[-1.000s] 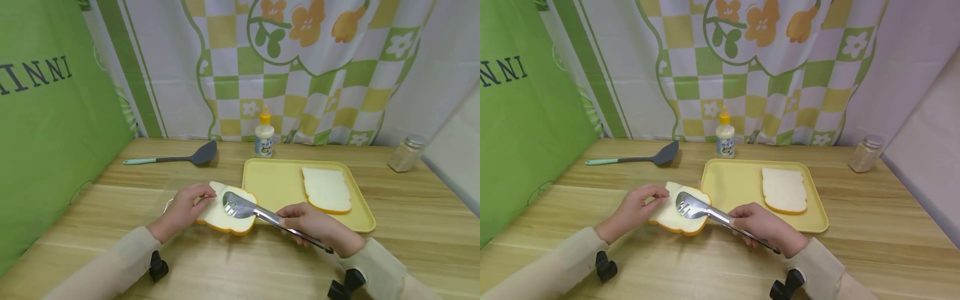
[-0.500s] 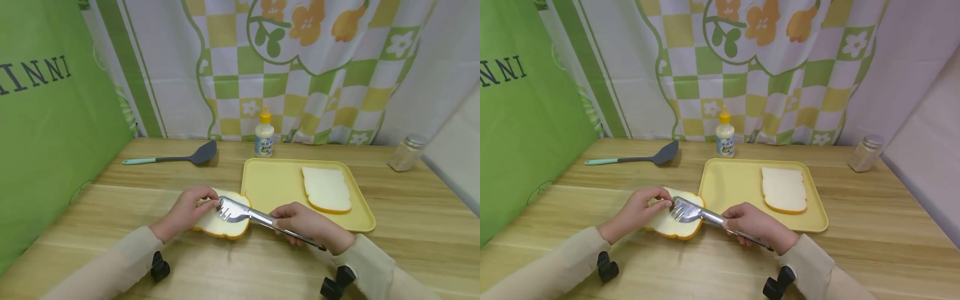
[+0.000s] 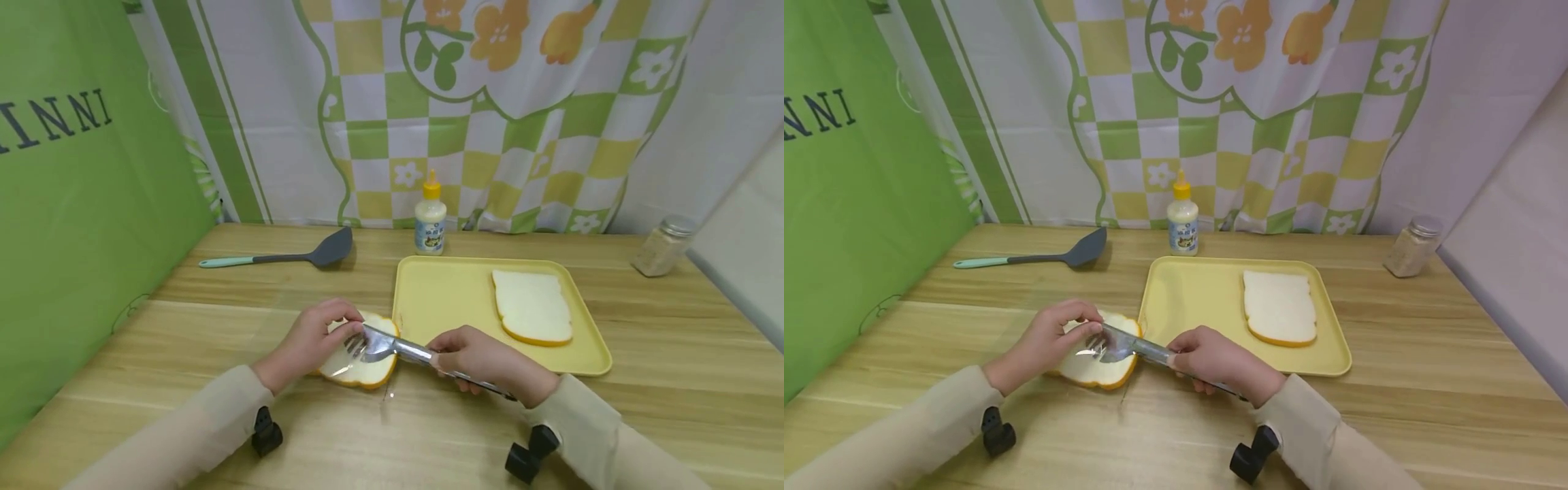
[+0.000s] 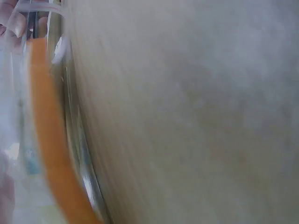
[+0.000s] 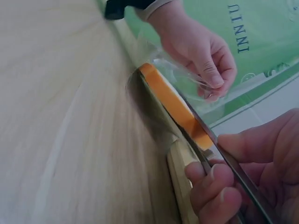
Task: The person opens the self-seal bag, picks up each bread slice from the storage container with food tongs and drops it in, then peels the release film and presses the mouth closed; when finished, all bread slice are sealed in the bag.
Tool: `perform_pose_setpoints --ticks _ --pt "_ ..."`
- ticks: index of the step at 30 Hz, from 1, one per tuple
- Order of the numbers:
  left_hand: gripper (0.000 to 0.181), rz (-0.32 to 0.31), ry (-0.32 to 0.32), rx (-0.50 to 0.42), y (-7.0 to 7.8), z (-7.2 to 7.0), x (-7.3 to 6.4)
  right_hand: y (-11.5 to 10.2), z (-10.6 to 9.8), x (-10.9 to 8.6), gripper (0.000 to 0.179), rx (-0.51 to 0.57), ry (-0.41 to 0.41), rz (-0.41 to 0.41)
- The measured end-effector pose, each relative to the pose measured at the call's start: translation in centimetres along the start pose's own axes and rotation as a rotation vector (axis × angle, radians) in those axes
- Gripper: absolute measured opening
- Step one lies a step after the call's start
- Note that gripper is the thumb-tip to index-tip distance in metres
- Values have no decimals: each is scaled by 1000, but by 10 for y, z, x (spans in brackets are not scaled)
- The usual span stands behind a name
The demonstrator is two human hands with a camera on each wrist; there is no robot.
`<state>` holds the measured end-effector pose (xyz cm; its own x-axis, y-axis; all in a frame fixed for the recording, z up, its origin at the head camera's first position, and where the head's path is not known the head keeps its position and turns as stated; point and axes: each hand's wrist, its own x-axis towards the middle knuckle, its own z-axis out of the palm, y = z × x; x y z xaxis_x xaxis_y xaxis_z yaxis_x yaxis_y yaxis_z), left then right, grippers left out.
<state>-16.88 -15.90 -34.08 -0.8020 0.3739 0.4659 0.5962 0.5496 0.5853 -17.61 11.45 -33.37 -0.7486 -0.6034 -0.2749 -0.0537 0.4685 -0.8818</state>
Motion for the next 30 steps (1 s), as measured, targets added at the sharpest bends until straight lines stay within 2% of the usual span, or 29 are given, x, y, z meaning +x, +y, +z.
perform_pose_setpoints --ticks 9,17,23,27,30 --pt "4 14 -2 -68 5 5 2 -9 4 6 22 37 -23 -25" --pt "5 4 20 -121 6 9 0 -12 9 13 20 -1 -25 -41" --pt "4 28 60 -132 6 11 1 -17 10 21 21 -2 -3 -41" --pt "3 -11 54 -133 3 8 0 -16 8 21 23 9 12 -17" --pt "3 -77 65 -123 -1 4 -3 -13 6 17 25 35 12 -8"
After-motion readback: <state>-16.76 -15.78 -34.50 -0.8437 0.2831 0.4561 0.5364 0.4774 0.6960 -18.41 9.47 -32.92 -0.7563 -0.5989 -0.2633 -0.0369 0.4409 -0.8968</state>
